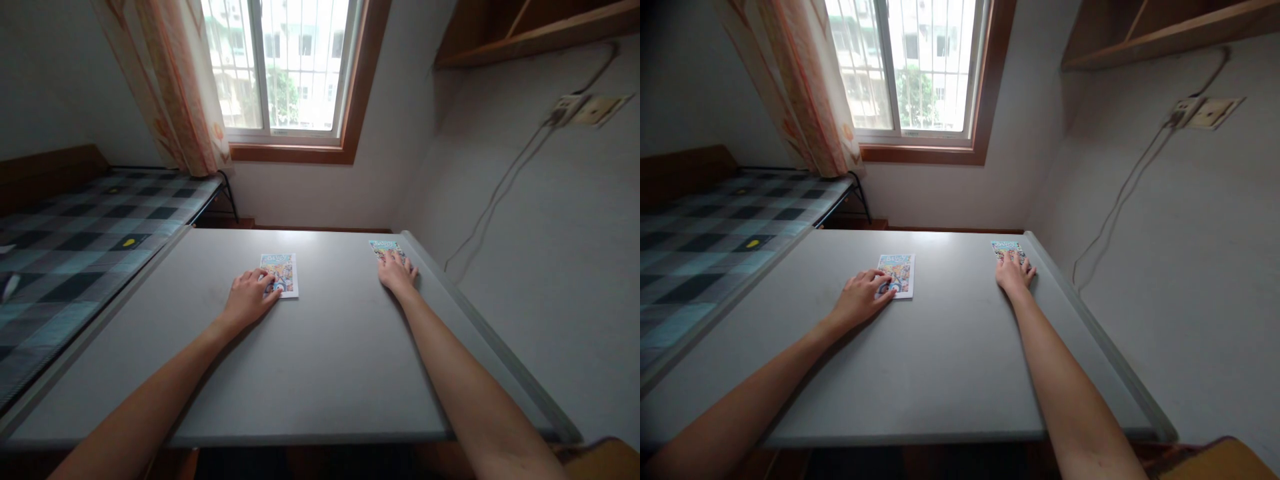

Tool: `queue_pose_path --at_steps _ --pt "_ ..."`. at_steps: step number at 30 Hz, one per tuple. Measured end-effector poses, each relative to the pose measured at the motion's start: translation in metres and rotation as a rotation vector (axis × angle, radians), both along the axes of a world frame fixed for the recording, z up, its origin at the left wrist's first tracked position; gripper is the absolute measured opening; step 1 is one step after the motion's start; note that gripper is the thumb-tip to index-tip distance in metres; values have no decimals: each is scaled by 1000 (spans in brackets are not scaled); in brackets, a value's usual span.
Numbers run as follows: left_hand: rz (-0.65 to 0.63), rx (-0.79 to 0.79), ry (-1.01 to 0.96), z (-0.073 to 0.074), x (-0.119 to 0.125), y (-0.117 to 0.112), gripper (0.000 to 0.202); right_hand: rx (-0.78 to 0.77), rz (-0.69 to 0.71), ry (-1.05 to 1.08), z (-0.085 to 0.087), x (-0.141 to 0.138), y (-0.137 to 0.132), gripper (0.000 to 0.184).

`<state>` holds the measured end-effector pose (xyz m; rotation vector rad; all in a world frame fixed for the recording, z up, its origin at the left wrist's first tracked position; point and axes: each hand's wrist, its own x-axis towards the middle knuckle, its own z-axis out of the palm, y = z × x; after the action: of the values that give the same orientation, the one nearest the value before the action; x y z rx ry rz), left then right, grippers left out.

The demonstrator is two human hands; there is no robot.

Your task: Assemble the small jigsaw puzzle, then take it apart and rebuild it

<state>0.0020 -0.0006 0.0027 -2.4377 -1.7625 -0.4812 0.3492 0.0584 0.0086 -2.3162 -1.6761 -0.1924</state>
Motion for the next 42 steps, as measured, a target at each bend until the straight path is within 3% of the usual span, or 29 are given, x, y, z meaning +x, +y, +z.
queue_pose_path --at_steps 3,9,13,17,23,28,31,36,42 --pt "1 -11 -18 0 1 1 33 16 21 -1 -3 -20 2 45" --pt "-59 -42 -29 -7 2 3 36 36 612 15 1 -113 -24 46" --pt "-102 -33 -31 -14 2 3 40 -23 828 -3 -1 -153 -45 43" --pt "-91 -4 -51 -16 1 4 41 -69 779 -24 -6 -144 -38 41" --pt "-128 -6 -49 -15 -1 3 38 -87 480 34 -10 -80 -5 37" --pt "-128 19 -67 -17 -2 4 36 -7 306 43 -12 -37 2 38" --pt "-132 27 -70 -17 -2 4 36 30 260 39 -11 -35 2 39" --pt "-138 28 -82 -17 -1 3 35 90 278 17 -14 -58 -1 44" --pt "-155 -7 -95 -17 -3 4 37 -56 319 36 -22 -64 0 48"
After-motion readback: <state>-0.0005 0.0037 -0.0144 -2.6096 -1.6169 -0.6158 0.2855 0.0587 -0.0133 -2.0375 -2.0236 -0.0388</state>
